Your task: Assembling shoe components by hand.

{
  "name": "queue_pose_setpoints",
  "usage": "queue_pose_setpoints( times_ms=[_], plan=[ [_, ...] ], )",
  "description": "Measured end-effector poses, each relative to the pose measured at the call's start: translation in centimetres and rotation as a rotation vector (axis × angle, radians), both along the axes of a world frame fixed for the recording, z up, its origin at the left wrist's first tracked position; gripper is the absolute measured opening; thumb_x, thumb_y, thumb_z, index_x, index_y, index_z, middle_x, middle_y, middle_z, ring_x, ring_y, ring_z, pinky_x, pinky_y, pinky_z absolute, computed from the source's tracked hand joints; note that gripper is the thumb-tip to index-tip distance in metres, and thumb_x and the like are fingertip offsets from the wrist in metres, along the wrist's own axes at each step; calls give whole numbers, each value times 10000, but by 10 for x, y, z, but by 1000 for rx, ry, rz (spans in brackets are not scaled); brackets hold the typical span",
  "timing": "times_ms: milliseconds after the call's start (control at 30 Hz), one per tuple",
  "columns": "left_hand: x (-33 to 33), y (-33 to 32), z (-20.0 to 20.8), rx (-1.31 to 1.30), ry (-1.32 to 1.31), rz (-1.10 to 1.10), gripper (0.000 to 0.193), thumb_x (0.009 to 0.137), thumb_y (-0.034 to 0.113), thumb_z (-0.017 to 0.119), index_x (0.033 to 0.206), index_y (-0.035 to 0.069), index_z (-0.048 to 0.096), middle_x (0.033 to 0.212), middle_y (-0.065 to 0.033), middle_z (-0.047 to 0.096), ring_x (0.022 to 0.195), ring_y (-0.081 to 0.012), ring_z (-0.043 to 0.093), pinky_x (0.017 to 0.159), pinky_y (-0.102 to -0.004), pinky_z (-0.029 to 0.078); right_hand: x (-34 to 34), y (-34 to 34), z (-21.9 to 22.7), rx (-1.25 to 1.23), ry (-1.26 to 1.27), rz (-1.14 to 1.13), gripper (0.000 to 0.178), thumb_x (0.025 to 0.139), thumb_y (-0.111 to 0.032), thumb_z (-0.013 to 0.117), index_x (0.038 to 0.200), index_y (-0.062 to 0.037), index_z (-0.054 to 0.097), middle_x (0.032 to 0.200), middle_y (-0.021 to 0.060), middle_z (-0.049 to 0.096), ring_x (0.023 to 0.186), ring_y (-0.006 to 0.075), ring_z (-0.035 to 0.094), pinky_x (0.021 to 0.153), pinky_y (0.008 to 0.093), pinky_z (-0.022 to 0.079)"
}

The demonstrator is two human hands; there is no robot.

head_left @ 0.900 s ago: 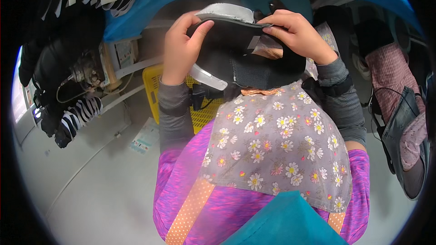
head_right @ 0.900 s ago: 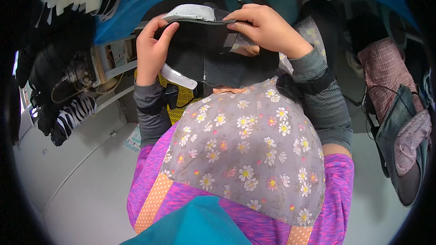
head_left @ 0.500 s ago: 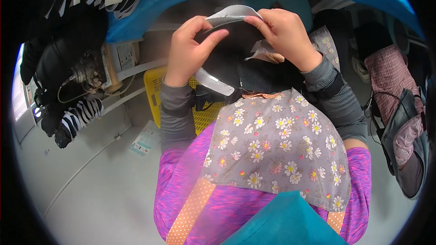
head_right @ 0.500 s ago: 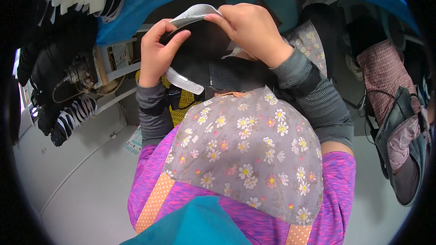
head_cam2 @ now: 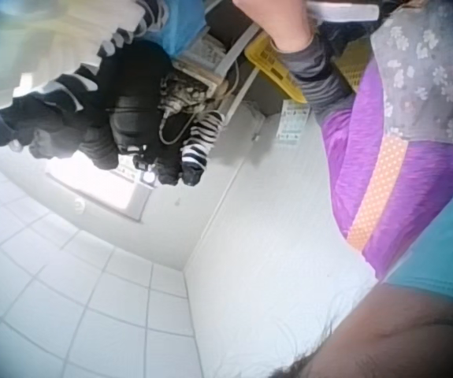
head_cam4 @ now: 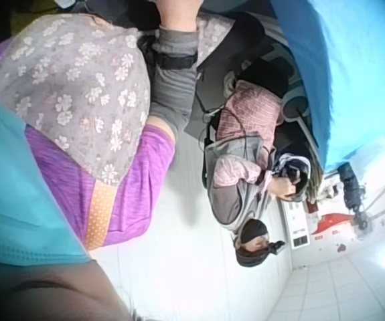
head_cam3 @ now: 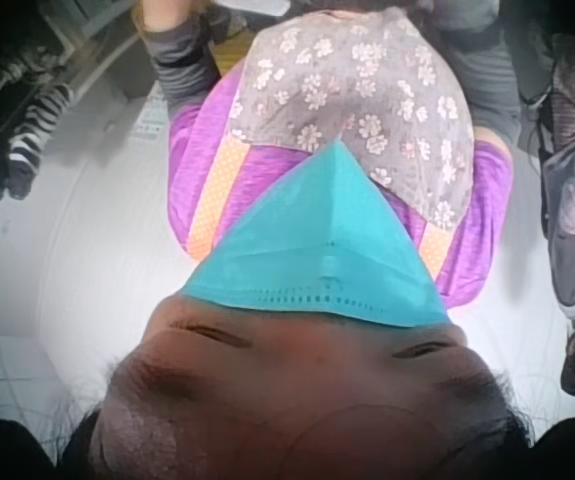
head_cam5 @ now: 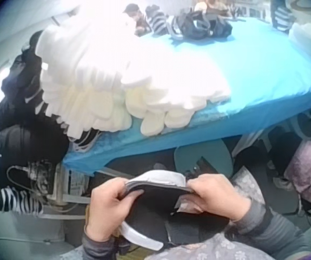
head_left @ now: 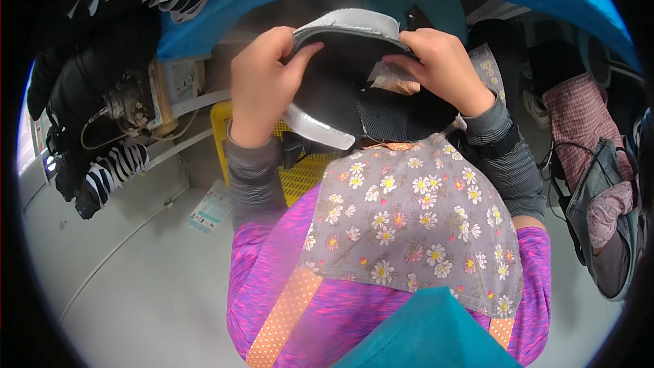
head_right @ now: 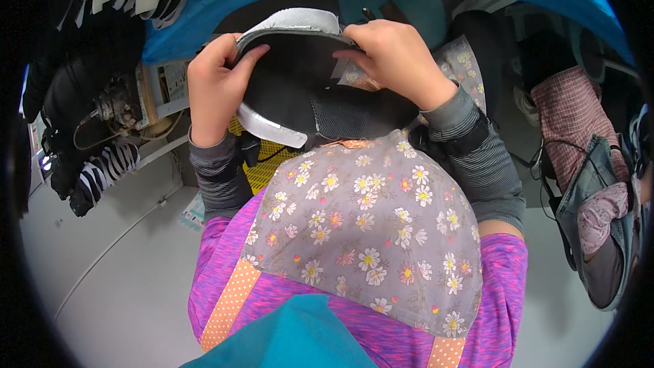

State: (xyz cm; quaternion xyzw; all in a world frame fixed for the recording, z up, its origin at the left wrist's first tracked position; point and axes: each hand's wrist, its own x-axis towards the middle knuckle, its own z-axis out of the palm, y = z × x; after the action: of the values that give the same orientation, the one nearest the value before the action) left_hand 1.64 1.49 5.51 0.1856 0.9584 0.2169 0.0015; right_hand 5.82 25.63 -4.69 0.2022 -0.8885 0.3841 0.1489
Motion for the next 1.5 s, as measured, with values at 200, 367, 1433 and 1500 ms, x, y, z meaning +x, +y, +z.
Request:
queue_pose_setpoints(
  times_ms=[200,367,1433,1500],
  plan=[
    [-11,-7,1,516,-354,-43,490,860,2,694,1302,39,486,818,-49,675,741,-74,597,658,-193,447,-1,7,5,26,-184,-13,248,804,-265,742,843,-52,623,705,135,604,694,337,612,611,413,485],
    [-22,-3,24,708,-462,-58,533,855,-12,679,1349,30,485,856,-90,694,765,-94,635,679,-211,496,-12,5,18,-73,6,-39,285,791,-235,757,854,-22,579,784,162,615,754,364,610,654,407,491],
    [-21,65,-35,1137,-565,-64,665,986,539,462,1380,4,445,1303,-129,570,1163,-237,567,1009,-379,435,-29,1,104,-567,149,-150,222,886,-194,695,989,-9,630,823,218,631,737,415,600,619,374,491],
    [-21,61,-36,998,-482,-142,689,968,547,499,1376,-6,446,1293,-129,577,1154,-239,574,993,-378,447,-32,-3,99,-530,239,-168,301,840,-207,751,993,-4,591,827,225,627,739,412,598,625,367,492]
  ],
)
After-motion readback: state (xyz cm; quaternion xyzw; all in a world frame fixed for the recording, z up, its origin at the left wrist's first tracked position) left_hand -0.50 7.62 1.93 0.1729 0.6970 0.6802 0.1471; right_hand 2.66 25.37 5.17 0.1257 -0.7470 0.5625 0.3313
